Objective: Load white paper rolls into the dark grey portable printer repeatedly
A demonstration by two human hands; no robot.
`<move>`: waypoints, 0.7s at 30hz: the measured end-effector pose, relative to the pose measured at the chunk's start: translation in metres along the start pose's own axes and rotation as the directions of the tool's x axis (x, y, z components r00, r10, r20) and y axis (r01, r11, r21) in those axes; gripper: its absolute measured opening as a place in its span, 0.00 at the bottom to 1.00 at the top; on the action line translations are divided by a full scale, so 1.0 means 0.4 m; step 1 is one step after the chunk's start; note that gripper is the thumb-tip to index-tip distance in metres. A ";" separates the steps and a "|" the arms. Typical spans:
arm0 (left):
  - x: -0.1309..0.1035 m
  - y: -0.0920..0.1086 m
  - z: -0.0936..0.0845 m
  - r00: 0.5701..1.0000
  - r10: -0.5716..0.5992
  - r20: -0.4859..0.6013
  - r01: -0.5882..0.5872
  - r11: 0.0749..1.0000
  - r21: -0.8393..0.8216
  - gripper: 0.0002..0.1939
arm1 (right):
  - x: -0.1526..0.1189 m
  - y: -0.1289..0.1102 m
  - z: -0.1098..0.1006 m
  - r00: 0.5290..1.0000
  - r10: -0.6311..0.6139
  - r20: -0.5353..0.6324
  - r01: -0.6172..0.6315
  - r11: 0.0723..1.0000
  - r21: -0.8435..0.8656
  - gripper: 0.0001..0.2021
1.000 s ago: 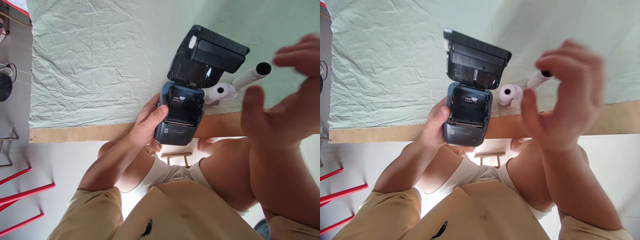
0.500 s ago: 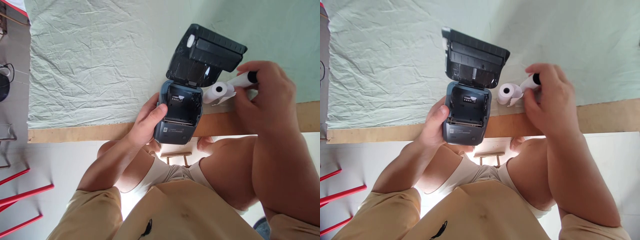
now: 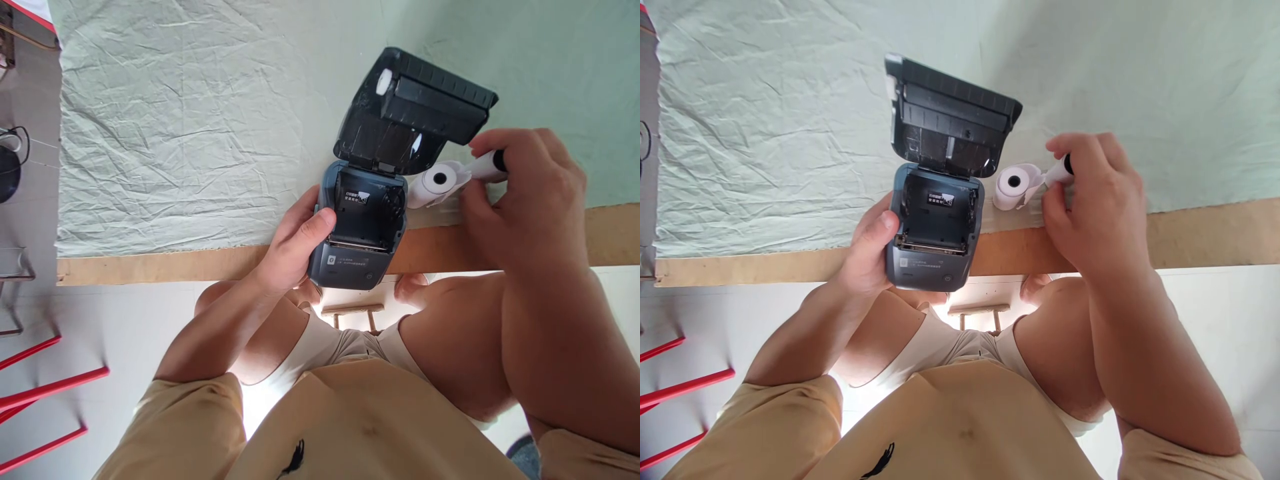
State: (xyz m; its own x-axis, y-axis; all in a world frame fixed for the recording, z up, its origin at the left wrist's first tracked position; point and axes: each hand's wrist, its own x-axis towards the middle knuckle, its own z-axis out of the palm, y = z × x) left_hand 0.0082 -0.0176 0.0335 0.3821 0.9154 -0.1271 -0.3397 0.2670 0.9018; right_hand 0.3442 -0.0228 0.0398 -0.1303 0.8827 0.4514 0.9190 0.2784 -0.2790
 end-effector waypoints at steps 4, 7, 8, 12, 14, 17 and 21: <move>0.001 0.004 0.007 0.994 0.107 0.006 -0.107 0.993 0.052 0.35 | 0.004 0.000 -0.005 0.999 0.039 0.025 -0.040 0.999 0.021 0.29; -0.002 0.007 0.012 0.997 0.083 -0.005 -0.083 0.995 0.061 0.35 | 0.008 -0.007 -0.007 0.997 0.083 -0.001 -0.083 0.996 -0.025 0.22; -0.003 0.008 0.013 0.997 0.072 -0.006 -0.072 0.995 0.065 0.35 | 0.009 -0.011 -0.006 0.995 0.094 -0.022 -0.095 0.994 -0.046 0.19; -0.005 0.012 0.017 0.998 0.067 -0.012 -0.066 0.996 0.067 0.37 | 0.006 -0.035 0.002 0.994 0.092 -0.062 -0.096 0.994 -0.059 0.09; -0.006 0.015 0.018 0.997 0.077 -0.026 -0.075 0.995 0.069 0.36 | 0.003 -0.044 0.005 0.997 0.050 -0.056 -0.052 0.998 -0.034 0.08; -0.007 0.018 0.016 0.997 0.079 -0.011 -0.078 0.995 0.067 0.32 | -0.001 -0.042 0.006 0.997 0.015 -0.074 -0.017 0.999 -0.027 0.15; -0.004 0.016 0.012 0.995 0.093 0.018 -0.094 0.994 0.048 0.33 | -0.004 -0.013 0.003 0.998 0.028 -0.063 -0.030 0.999 -0.028 0.26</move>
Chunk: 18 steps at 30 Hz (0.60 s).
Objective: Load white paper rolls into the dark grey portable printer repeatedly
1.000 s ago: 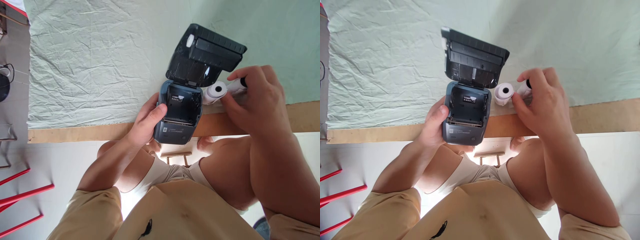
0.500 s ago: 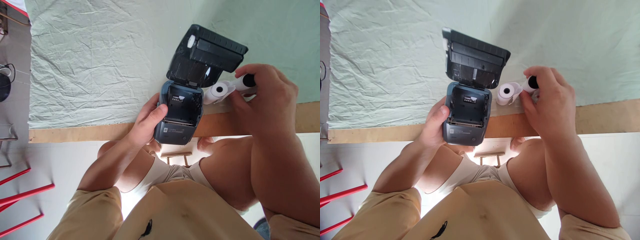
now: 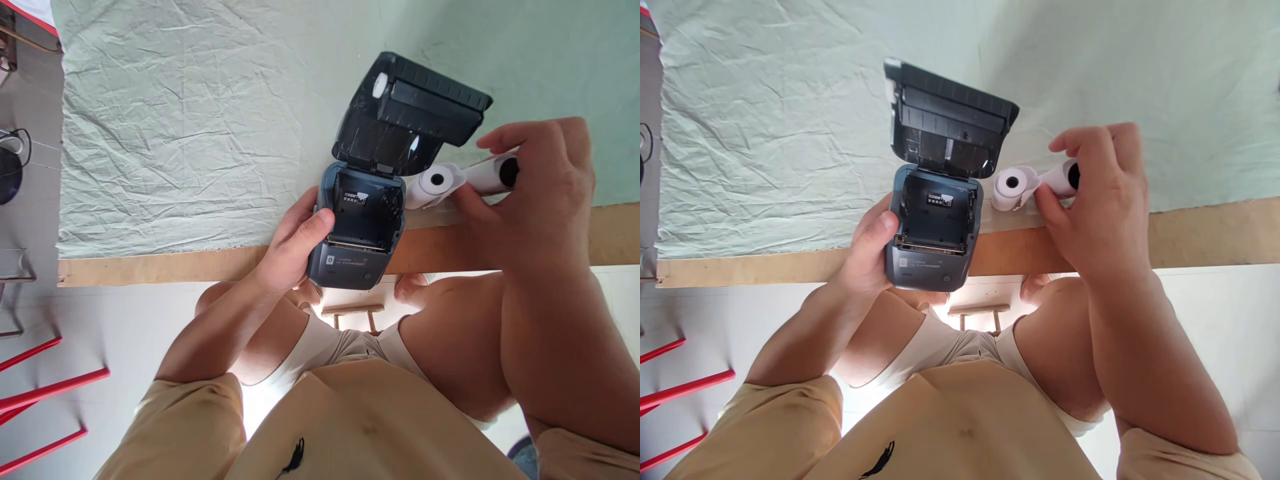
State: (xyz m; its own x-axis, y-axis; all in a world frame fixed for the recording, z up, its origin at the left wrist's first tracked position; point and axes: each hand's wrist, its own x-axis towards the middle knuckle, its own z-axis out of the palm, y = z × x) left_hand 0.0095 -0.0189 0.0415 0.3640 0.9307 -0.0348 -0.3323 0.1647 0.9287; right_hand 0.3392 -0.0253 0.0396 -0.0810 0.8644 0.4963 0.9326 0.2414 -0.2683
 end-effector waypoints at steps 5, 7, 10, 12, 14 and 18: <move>0.003 -0.001 -0.003 1.000 -0.010 0.011 0.010 1.000 0.006 0.30 | 0.005 0.008 -0.007 0.996 0.030 0.088 -0.034 0.998 0.054 0.30; -0.002 -0.007 -0.010 1.000 0.007 0.018 -0.007 1.000 -0.006 0.30 | 0.006 0.001 -0.010 0.990 0.039 0.136 -0.057 0.991 0.125 0.34; -0.011 -0.020 -0.024 0.999 0.041 0.014 -0.040 0.999 -0.032 0.29 | 0.003 -0.005 -0.011 0.985 0.023 0.172 -0.054 0.982 0.179 0.37; -0.006 -0.023 -0.023 1.000 0.008 0.014 -0.008 0.999 -0.035 0.31 | -0.001 -0.004 -0.010 0.983 0.036 0.179 -0.064 0.986 0.155 0.32; 0.014 -0.017 -0.010 0.996 -0.081 0.022 0.082 0.996 -0.037 0.36 | -0.003 -0.004 -0.006 0.987 0.065 0.148 -0.083 0.990 0.112 0.26; 0.075 0.003 0.039 0.974 -0.220 0.049 0.223 0.973 -0.065 0.45 | 0.000 -0.005 0.000 0.997 0.069 0.047 -0.072 0.995 0.070 0.20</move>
State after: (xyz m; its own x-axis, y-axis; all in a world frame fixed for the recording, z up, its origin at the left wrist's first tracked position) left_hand 0.0337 0.0042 0.0472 0.4707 0.8545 -0.2199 -0.2985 0.3888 0.8717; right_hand 0.3375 -0.0259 0.0402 -0.0326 0.8986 0.4375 0.9091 0.2086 -0.3606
